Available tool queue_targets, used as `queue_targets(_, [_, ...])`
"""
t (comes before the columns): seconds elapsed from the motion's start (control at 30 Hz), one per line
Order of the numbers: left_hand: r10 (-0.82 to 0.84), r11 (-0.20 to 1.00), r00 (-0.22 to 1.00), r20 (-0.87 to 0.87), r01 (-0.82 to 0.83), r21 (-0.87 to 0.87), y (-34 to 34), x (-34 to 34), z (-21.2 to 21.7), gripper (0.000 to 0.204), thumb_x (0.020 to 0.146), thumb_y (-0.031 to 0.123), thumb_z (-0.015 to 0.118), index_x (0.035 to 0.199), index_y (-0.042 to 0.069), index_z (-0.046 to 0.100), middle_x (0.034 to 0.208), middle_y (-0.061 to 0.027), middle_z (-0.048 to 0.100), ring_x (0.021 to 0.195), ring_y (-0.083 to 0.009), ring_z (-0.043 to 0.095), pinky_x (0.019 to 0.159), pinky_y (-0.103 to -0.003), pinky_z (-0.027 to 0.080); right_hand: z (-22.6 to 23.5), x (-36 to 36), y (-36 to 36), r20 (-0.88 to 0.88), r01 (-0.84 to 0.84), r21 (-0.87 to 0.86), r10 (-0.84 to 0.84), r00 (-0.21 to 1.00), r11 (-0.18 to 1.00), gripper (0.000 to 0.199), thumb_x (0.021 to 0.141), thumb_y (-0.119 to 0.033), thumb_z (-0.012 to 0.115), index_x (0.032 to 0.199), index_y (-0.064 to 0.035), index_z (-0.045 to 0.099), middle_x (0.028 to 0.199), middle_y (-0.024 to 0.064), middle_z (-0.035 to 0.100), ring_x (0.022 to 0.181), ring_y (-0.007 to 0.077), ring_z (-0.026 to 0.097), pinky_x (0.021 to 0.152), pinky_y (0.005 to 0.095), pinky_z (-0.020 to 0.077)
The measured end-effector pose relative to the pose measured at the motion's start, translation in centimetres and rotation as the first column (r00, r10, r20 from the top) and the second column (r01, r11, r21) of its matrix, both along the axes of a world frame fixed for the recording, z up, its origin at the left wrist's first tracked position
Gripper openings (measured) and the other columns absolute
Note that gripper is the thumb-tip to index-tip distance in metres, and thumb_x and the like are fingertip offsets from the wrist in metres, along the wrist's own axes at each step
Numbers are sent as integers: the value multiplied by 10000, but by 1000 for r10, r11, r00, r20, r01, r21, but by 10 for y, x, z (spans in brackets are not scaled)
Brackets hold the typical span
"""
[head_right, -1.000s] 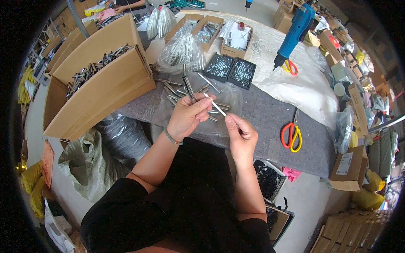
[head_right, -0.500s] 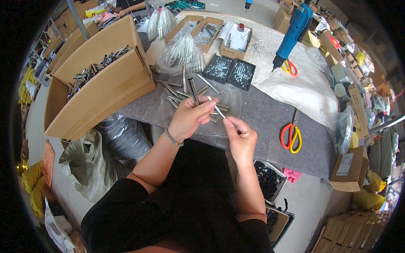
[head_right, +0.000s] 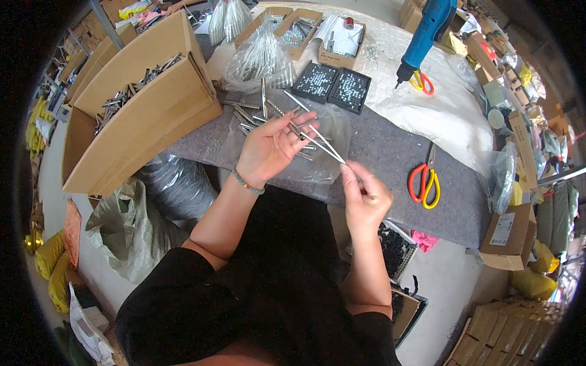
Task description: Sorting and assembling small metal and plastic components in a manufacturing environment.
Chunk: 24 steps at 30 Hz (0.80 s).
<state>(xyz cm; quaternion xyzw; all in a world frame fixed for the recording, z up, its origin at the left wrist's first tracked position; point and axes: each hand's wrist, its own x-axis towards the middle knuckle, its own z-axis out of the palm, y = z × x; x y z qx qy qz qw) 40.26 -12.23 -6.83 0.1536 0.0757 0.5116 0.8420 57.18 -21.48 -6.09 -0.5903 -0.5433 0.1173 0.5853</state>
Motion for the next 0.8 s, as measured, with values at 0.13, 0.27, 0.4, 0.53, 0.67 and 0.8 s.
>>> queue_targets(0.13, [40, 995, 999, 22, -38, -93, -1, 2, 0, 234, 908, 97, 394, 1037, -88, 455, 1160, -221, 497, 1091, -309, 486, 995, -410, 360, -3, -1, -2, -4, 29, 44, -29, 1000, 999, 127, 737, -69, 703, 854, -29, 677, 596, 13, 587, 483, 31, 461, 459, 177, 371])
queue_targets(0.27, [46, 995, 998, 44, -42, -85, -4, 3, 1, 240, 910, 89, 386, 1055, -97, 435, 1155, -216, 500, 1090, -295, 488, 996, -403, 362, -9, -1, -2, 121, 45, 47, -51, 991, 998, 128, 727, -63, 704, 849, -34, 678, 602, 48, 602, 474, 66, 500, 458, 199, 394])
queue_targets(0.4, [42, 995, 996, 74, -35, -96, -4, 7, 2, 242, 920, 95, 370, 1056, -95, 432, 1160, -214, 498, 1093, -294, 487, 994, -401, 365, -14, -2, 4, 311, 20, 129, -60, 949, 991, 111, 689, -74, 719, 788, -55, 673, 584, 79, 599, 475, 157, 561, 457, 263, 434])
queue_targets(0.53, [122, 988, 992, 10, -121, -101, -7, 12, 6, 237, 927, 112, 367, 1043, -81, 440, 1159, -212, 498, 1096, -300, 485, 995, -405, 363, -15, -1, 5, 454, 13, 138, -75, 888, 990, 93, 681, -107, 719, 758, -96, 667, 553, 69, 578, 470, 206, 563, 450, 292, 436])
queue_targets(0.67, [111, 994, 993, -45, -111, 12, -7, 14, -2, 228, 926, 144, 396, 1043, -41, 459, 1150, -192, 510, 1105, -297, 481, 983, -396, 371, -12, -3, 8, 473, 41, 81, -75, 878, 996, 81, 701, -128, 703, 774, -120, 670, 555, 65, 574, 474, 210, 559, 450, 301, 433])
queue_targets(0.8, [98, 995, 991, -95, -97, 13, -4, 8, -16, 184, 909, 179, 467, 997, 26, 522, 1045, -123, 564, 1022, -238, 521, 919, -353, 413, -9, 0, 14, 391, 63, 95, -96, 915, 993, 73, 711, -133, 692, 777, -110, 669, 581, 60, 588, 508, 206, 576, 476, 300, 443])
